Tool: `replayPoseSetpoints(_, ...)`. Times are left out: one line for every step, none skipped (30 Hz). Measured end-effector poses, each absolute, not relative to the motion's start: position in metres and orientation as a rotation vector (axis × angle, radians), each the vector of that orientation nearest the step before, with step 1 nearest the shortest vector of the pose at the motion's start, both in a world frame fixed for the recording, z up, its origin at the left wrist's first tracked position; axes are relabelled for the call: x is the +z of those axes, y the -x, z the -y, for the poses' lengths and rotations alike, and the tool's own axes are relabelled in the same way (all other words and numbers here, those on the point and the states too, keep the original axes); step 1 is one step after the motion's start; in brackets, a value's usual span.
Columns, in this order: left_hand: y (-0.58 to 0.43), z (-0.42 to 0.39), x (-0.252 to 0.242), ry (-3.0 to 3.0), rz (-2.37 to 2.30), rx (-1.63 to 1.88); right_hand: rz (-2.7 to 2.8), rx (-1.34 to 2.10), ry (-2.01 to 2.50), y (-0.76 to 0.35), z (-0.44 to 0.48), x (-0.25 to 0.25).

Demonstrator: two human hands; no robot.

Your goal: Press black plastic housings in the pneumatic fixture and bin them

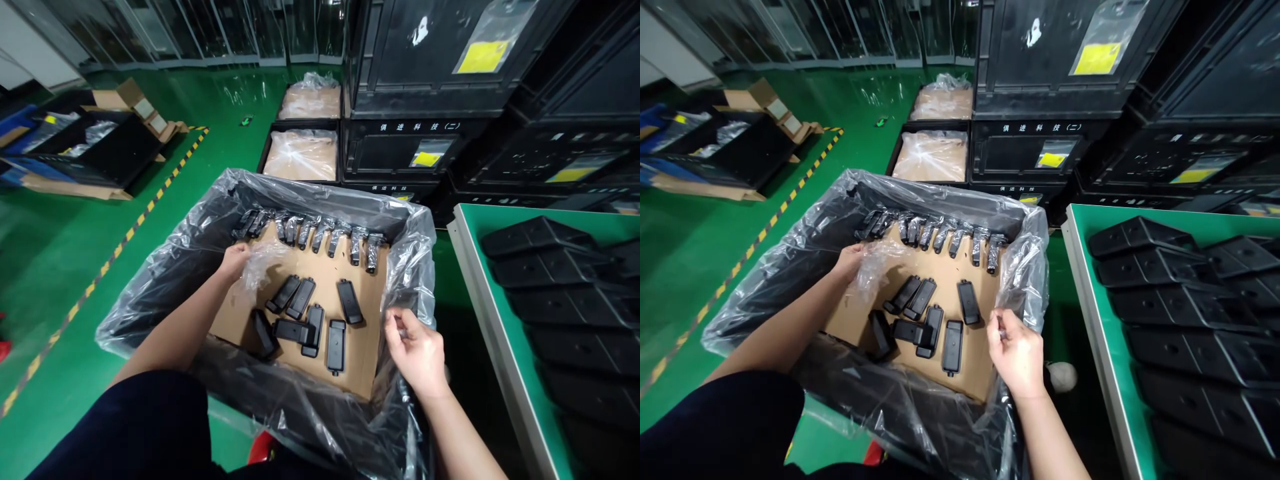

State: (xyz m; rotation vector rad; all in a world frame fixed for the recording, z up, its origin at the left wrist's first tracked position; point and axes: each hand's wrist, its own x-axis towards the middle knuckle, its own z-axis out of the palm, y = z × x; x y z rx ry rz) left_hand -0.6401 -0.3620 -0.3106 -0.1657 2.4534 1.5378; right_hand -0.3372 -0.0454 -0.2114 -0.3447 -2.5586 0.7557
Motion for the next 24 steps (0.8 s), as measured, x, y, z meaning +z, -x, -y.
replayPoseSetpoints(0.642, 0.359, -0.314, 0.167, -2.498, 1.488, 2.56, 0.757, 0.345, 0.337, 0.045, -0.212)
replayPoseSetpoints(0.644, 0.357, -0.317, 0.172, -2.545, 1.436, 2.561, 0.76, 0.343, 0.337, 0.045, -0.212)
replayPoseSetpoints(0.645, 0.356, -0.319, 0.182, -2.594, 1.38, 2.559, 0.764, 0.338, 0.337, 0.045, -0.212)
replayPoseSetpoints(0.647, 0.357, -0.321, 0.194, -2.644, 1.318, 2.557, 0.766, 0.334, 0.337, 0.045, -0.212)
replayPoseSetpoints(0.649, 0.359, -0.323, 0.21, -2.696, 1.248, 2.554, 0.767, 0.329, 0.337, 0.044, -0.211)
replayPoseSetpoints(0.652, 0.361, -0.325, 0.23, -2.746, 1.169, 2.55, 0.765, 0.325, 0.337, 0.044, -0.211)
replayPoseSetpoints(0.654, 0.365, -0.326, 0.248, -2.795, 1.082, 2.547, 0.76, 0.322, 0.337, 0.044, -0.211)
replayPoseSetpoints(0.658, 0.369, -0.326, 0.264, -2.842, 0.991, 2.545, 0.755, 0.322, 0.337, 0.044, -0.21)
replayPoseSetpoints(0.662, 0.374, -0.327, 0.272, -2.887, 0.9, 2.544, 0.753, 0.321, 0.337, 0.044, -0.21)
replayPoseSetpoints(0.667, 0.378, -0.326, 0.271, -2.926, 0.814, 2.545, 0.754, 0.319, 0.337, 0.044, -0.21)
replayPoseSetpoints(0.673, 0.383, -0.325, 0.259, -2.96, 0.734, 2.547, 0.758, 0.319, 0.337, 0.044, -0.21)
replayPoseSetpoints(0.68, 0.386, -0.324, 0.241, -2.987, 0.662, 2.549, 0.764, 0.322, 0.336, 0.044, -0.21)
replayPoseSetpoints(0.687, 0.389, -0.323, 0.22, -3.007, 0.595, 2.554, 0.773, 0.325, 0.336, 0.044, -0.21)
replayPoseSetpoints(0.694, 0.391, -0.321, 0.199, -3.018, 0.533, 2.555, 0.781, 0.331, 0.336, 0.044, -0.21)
replayPoseSetpoints(0.701, 0.391, -0.321, 0.181, -3.022, 0.474, 2.554, 0.788, 0.338, 0.335, 0.044, -0.211)
replayPoseSetpoints(0.707, 0.39, -0.32, 0.168, -3.017, 0.419, 2.555, 0.794, 0.348, 0.335, 0.044, -0.211)
replayPoseSetpoints(0.713, 0.388, -0.32, 0.159, -3.004, 0.369, 2.555, 0.798, 0.355, 0.335, 0.044, -0.212)
replayPoseSetpoints(0.717, 0.385, -0.321, 0.153, -2.986, 0.324, 2.556, 0.803, 0.359, 0.335, 0.043, -0.212)
replayPoseSetpoints(0.721, 0.381, -0.322, 0.152, -2.966, 0.285, 2.557, 0.807, 0.358, 0.335, 0.043, -0.212)
replayPoseSetpoints(0.723, 0.378, -0.323, 0.153, -2.949, 0.251, 2.556, 0.811, 0.357, 0.336, 0.043, -0.212)
replayPoseSetpoints(0.725, 0.374, -0.325, 0.158, -2.936, 0.222, 2.556, 0.815, 0.351, 0.336, 0.043, -0.212)
replayPoseSetpoints(0.725, 0.372, -0.326, 0.158, -2.928, 0.2, 2.551, 0.818, 0.346, 0.337, 0.043, -0.211)
replayPoseSetpoints(0.725, 0.371, -0.327, 0.152, -2.922, 0.186, 2.546, 0.822, 0.345, 0.337, 0.043, -0.211)
replayPoseSetpoints(0.724, 0.371, -0.328, 0.133, -2.915, 0.182, 2.541, 0.825, 0.35, 0.338, 0.043, -0.21)
